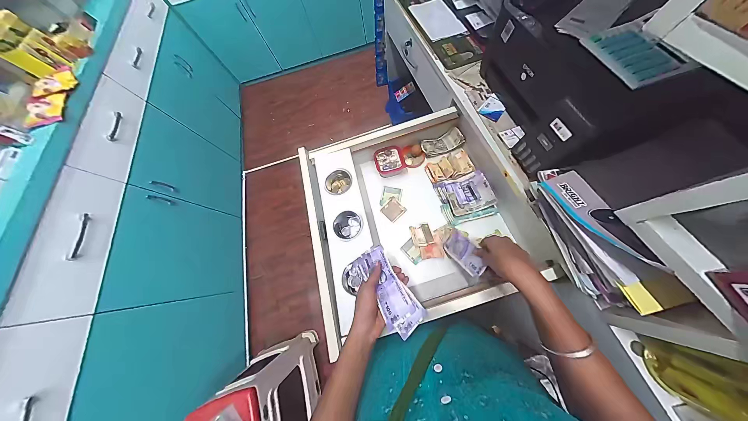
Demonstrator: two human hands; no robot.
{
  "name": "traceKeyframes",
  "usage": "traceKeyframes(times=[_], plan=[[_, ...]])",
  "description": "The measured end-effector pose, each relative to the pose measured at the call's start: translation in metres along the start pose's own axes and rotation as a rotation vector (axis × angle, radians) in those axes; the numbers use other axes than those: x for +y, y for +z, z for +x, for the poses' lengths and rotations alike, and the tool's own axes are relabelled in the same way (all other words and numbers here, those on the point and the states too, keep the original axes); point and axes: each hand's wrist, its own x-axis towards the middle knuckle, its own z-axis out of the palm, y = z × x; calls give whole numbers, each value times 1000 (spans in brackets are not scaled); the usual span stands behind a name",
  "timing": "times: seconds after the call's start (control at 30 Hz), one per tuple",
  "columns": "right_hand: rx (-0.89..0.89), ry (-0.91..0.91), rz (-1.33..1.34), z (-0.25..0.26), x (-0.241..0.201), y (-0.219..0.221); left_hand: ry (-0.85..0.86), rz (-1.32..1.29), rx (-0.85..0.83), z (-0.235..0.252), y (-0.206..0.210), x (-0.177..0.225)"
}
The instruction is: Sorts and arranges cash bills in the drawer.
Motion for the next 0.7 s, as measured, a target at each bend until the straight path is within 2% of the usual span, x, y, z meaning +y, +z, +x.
traceKeyframes(times=[0.07,0.13,0.17,0.23,0.3,0.4,0.5,0.6,0.7], plan=[[181,-91,159,-20,9,-9,7,51,1,5,7,-7],[327,-255,466,-28,10,5,18,86,-6,10,15,-17],[286,-312,690,-33,2,17,29,115,-26,12,20,-21],[28,-352,1009,-45,-19,42,62,197,-59,12,30,-25],[-204,-365,1042,-48,-32,67,85,225,-106,12,34,-25],[-314,-384,937,-36,-38,79,112,195,-67,12,41,-21],[-180,-313,1038,-8,-25,59,90,186,17,16,39,-13],[78,-40,1454,50,0,42,55,120,33,23,26,-10],[206,154,1709,100,16,29,30,113,34,27,19,-8]])
